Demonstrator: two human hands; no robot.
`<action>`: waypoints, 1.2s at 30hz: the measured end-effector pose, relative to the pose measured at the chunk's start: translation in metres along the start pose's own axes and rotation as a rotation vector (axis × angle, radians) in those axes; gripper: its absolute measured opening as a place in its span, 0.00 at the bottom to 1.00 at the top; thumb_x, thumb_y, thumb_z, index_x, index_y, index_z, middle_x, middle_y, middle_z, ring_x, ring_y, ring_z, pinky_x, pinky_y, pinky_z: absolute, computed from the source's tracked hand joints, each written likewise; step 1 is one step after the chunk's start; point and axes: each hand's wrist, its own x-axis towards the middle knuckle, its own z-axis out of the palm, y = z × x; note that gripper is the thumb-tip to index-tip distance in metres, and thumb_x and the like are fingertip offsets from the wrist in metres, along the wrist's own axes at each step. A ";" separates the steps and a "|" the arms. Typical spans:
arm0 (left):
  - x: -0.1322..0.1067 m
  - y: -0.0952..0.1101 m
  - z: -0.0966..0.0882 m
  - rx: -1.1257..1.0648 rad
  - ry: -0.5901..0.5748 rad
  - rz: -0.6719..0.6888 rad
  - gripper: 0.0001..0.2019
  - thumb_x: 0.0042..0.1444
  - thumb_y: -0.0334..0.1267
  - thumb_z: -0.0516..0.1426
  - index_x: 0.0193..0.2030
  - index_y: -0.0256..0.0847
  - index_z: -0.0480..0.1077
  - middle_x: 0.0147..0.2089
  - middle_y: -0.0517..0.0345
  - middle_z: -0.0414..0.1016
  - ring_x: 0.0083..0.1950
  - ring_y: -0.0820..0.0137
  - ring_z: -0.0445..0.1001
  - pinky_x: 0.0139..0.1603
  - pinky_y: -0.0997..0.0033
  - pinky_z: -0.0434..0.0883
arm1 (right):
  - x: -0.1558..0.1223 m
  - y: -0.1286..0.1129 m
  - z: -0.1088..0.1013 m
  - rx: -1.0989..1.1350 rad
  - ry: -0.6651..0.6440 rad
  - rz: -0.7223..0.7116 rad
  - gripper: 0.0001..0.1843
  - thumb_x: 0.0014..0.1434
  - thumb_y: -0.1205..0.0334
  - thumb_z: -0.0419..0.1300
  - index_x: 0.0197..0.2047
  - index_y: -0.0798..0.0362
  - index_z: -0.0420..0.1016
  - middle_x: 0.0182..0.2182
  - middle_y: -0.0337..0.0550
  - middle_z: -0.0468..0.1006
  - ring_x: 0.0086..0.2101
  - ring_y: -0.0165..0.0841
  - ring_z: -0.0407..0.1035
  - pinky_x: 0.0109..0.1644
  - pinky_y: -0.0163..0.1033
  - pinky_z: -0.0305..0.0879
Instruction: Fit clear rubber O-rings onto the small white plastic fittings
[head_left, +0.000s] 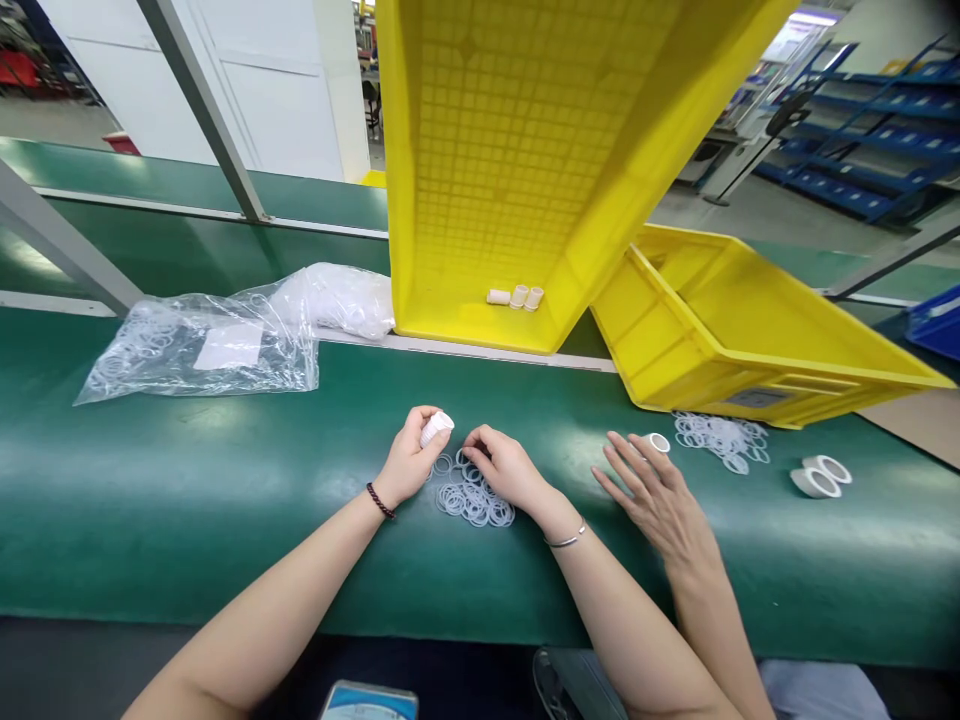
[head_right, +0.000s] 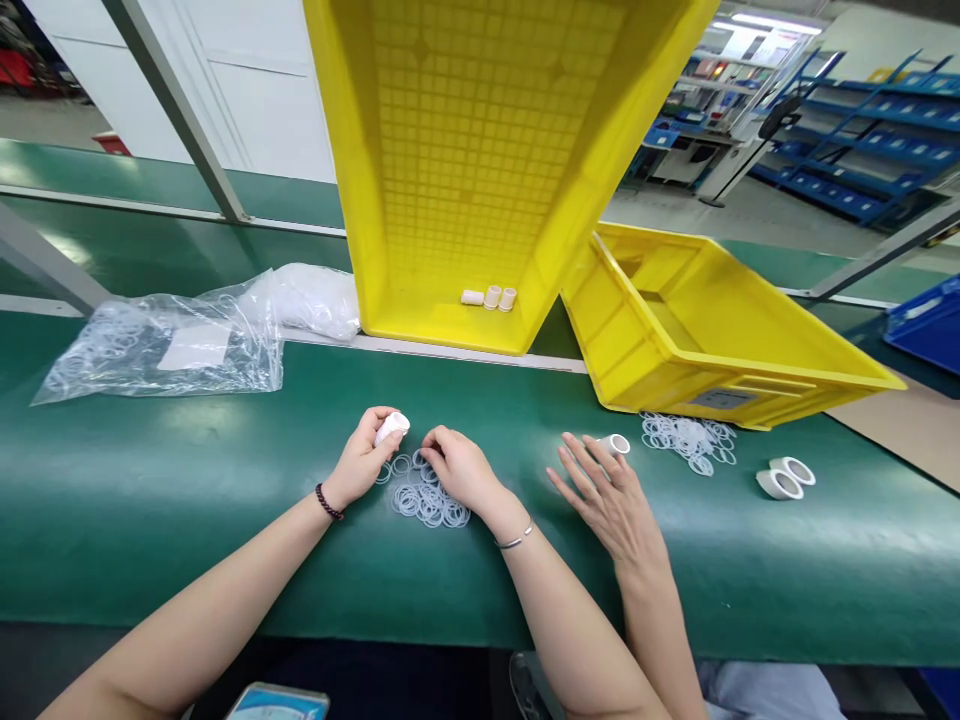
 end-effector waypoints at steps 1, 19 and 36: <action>-0.001 0.002 -0.001 0.044 -0.017 0.018 0.14 0.58 0.44 0.53 0.48 0.40 0.60 0.40 0.57 0.67 0.35 0.73 0.67 0.36 0.73 0.66 | 0.000 0.000 -0.001 0.006 0.031 -0.007 0.03 0.62 0.64 0.52 0.35 0.51 0.64 0.31 0.39 0.70 0.34 0.32 0.64 0.38 0.37 0.61; -0.017 0.025 0.004 0.561 -0.352 0.234 0.11 0.60 0.46 0.49 0.41 0.41 0.62 0.36 0.55 0.69 0.37 0.63 0.68 0.35 0.66 0.63 | -0.002 -0.011 -0.003 0.251 0.112 0.017 0.04 0.61 0.63 0.50 0.35 0.51 0.62 0.29 0.38 0.66 0.31 0.30 0.62 0.36 0.36 0.60; -0.023 0.019 0.033 -0.666 -0.132 -0.127 0.15 0.59 0.49 0.53 0.43 0.41 0.56 0.32 0.62 0.61 0.29 0.76 0.61 0.29 0.76 0.59 | -0.001 -0.015 0.010 0.725 0.191 0.128 0.14 0.59 0.48 0.54 0.38 0.51 0.67 0.28 0.39 0.71 0.29 0.31 0.67 0.35 0.38 0.67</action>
